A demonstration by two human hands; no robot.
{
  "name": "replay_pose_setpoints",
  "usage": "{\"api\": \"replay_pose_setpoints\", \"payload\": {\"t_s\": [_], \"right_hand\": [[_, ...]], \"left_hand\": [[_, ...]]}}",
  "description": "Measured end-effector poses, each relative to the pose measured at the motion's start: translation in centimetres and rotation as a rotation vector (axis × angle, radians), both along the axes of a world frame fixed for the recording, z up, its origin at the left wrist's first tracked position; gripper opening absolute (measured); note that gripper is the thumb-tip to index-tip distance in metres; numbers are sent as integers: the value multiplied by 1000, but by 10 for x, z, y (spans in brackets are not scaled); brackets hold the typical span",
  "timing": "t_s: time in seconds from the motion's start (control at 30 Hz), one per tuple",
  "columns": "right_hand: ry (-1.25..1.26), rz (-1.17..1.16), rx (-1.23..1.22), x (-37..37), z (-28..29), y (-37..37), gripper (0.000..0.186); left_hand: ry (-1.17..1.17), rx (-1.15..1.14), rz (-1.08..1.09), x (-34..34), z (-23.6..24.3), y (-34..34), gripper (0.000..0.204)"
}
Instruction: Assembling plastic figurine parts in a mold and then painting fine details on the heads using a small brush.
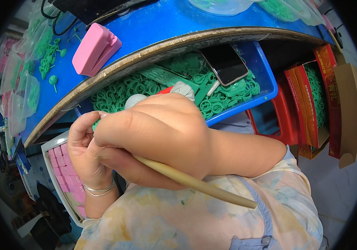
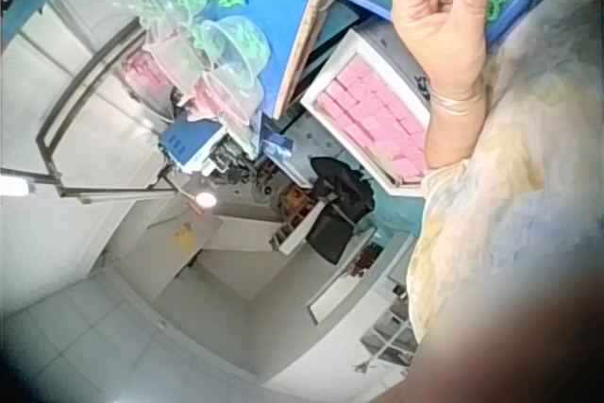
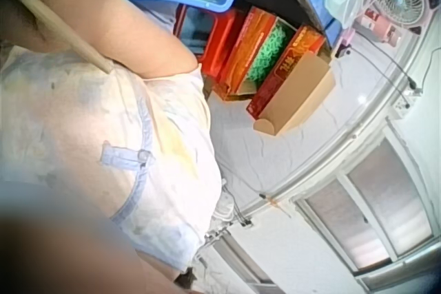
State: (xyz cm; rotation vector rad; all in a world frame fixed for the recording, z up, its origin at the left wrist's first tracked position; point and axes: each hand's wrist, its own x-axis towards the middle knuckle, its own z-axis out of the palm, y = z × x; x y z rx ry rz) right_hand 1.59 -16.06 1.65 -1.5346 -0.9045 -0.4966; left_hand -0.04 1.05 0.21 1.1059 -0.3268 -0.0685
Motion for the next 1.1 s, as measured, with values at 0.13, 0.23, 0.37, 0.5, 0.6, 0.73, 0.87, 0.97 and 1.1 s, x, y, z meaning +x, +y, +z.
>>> {"api": "replay_pose_setpoints", "payload": {"t_s": [0.13, 0.23, 0.37, 0.5, 0.6, 0.73, 0.87, 0.97, 1.1], "right_hand": [[35, -16, 80, -3, -5, 2, 14], [56, 17, 87, -1, -3, 0, 16], [-46, -22, 17, 7, -2, -2, 16], [6, -10, 14, 5, -3, -3, 16], [180, 109, 101, 2, -2, -5, 16], [140, 105, 72, 1, 0, -5, 16], [127, 109, 15, 1, 3, -4, 16], [77, 92, 14, 4, 5, -3, 15], [90, 89, -18, 2, 11, -4, 13]], "left_hand": [[29, -9, 8, 1, 2, -1, 34], [-19, 23, 31, 3, 1, 0, 33], [-12, 32, 33, 2, 2, 0, 32], [223, -218, -54, 2, 2, 3, 31], [340, -336, -120, 2, -1, 6, 31], [359, -365, -195, 2, -5, 7, 35], [358, -319, -180, 1, -6, 6, 37], [350, -349, -223, 2, -8, 5, 39], [353, -340, -217, 0, -7, 5, 40]]}}
